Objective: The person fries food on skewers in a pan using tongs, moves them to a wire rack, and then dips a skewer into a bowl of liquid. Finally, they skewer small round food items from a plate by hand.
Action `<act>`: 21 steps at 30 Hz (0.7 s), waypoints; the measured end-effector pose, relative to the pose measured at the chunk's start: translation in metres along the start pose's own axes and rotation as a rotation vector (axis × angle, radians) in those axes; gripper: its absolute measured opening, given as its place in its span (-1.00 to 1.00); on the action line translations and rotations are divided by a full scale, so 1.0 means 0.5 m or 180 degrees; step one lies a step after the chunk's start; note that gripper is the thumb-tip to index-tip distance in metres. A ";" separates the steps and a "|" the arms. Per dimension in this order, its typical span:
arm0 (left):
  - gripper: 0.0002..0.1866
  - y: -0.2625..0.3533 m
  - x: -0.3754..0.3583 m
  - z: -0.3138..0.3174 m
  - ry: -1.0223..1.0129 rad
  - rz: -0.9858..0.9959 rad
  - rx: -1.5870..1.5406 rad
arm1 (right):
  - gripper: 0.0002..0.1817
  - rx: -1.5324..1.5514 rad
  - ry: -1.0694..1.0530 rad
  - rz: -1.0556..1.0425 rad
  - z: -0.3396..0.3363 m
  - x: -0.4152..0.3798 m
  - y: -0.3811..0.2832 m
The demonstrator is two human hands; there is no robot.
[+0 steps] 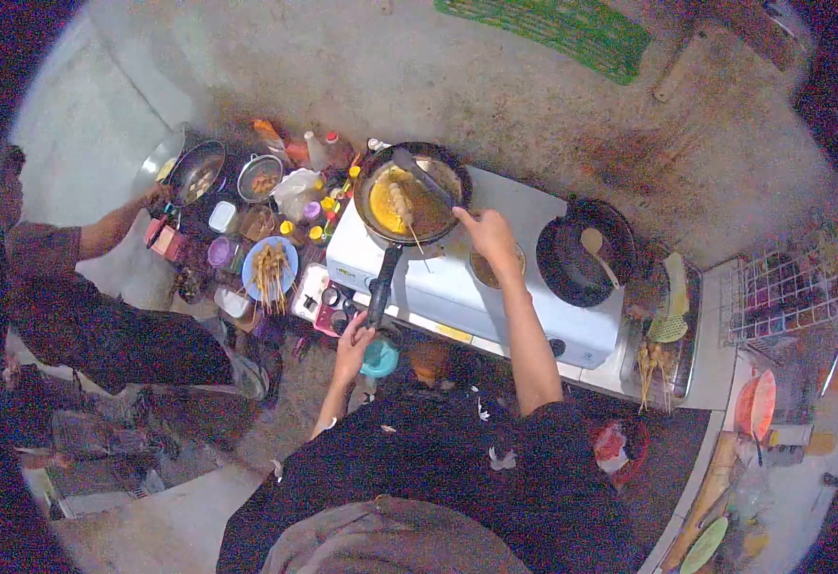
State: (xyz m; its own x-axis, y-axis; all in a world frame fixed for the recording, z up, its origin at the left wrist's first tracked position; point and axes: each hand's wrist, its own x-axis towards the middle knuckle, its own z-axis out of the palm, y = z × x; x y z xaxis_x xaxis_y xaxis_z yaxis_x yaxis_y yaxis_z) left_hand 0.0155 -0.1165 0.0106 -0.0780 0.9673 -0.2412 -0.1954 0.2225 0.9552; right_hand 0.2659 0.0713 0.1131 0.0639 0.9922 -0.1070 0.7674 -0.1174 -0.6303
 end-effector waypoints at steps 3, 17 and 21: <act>-0.55 -0.008 0.005 -0.004 -0.0022 -0.0014 -0.0056 | -0.37 -0.0025 0.0016 -0.0039 -0.009 -0.012 -0.019; -0.56 -0.009 0.011 -0.017 -0.0156 -0.0094 0.0092 | -0.33 -0.0270 0.0077 0.0008 0.003 0.015 -0.019; -0.57 0.001 0.013 -0.020 -0.0253 -0.0146 0.0143 | -0.34 0.0021 -0.0125 0.0052 -0.001 0.022 -0.005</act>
State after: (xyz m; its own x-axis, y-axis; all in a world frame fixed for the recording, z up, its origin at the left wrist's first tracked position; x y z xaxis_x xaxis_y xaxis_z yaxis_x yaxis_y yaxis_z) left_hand 0.0051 -0.1112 0.0076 0.0083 0.9622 -0.2721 -0.1528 0.2702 0.9506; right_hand 0.2647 0.0826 0.1139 0.0512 0.9878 -0.1474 0.7623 -0.1340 -0.6333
